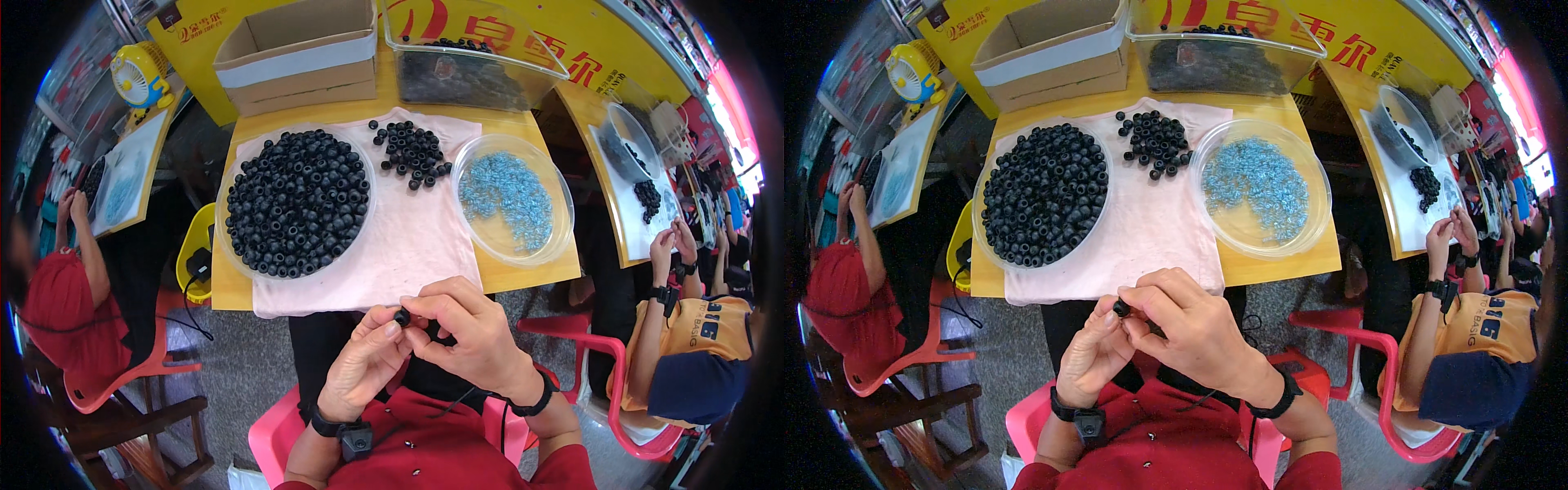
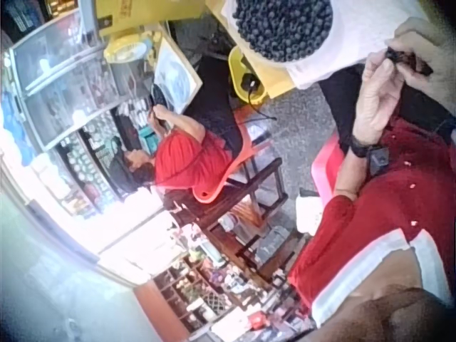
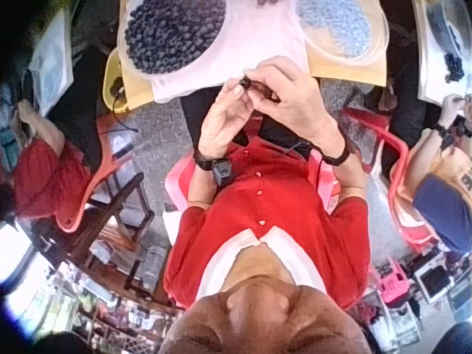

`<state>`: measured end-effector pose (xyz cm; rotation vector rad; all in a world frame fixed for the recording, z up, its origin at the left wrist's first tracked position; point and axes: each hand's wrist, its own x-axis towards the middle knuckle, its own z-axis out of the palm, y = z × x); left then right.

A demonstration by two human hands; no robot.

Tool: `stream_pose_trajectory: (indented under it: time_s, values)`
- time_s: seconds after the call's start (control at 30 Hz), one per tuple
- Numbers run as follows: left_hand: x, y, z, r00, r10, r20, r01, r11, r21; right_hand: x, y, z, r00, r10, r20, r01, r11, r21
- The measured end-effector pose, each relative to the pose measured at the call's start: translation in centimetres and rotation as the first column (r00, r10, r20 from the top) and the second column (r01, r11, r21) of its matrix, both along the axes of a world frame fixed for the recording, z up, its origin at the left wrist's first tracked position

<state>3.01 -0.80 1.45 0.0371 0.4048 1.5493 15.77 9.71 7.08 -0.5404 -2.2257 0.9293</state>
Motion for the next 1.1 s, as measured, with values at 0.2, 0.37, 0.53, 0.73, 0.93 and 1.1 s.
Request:
stream_pose_trajectory:
  time_s: [0.2,0.37,0.53,0.73,0.93,1.1]
  values:
    - [0.3,0.2,0.9,0.998,-0.006,0.068,0.010,0.998,-0.056,0.0,0.4,0.1,1.000,0.011,0.011,-0.012,0.996,0.087]
    - [0.4,0.4,1.3,0.999,-0.027,0.046,0.031,0.996,-0.085,0.1,1.0,0.2,0.997,0.073,-0.041,-0.067,0.989,0.135]
    - [0.5,0.1,0.4,0.997,0.010,0.073,-0.004,0.996,-0.084,0.2,1.4,-0.4,0.986,0.162,-0.044,-0.150,0.968,0.201]
    - [-0.5,1.3,1.0,0.998,0.056,-0.009,-0.057,0.998,-0.020,-1.1,2.5,1.4,0.990,0.128,0.051,-0.137,0.960,0.243]
    - [-4.2,2.7,4.6,0.386,0.243,-0.890,-0.377,0.922,0.088,-3.9,8.7,5.7,0.987,-0.007,0.164,-0.028,0.977,0.211]
    - [-8.2,3.7,5.3,-0.261,0.040,-0.965,-0.461,0.873,0.161,-5.6,18.9,8.5,0.941,-0.337,0.027,0.324,0.921,0.217]
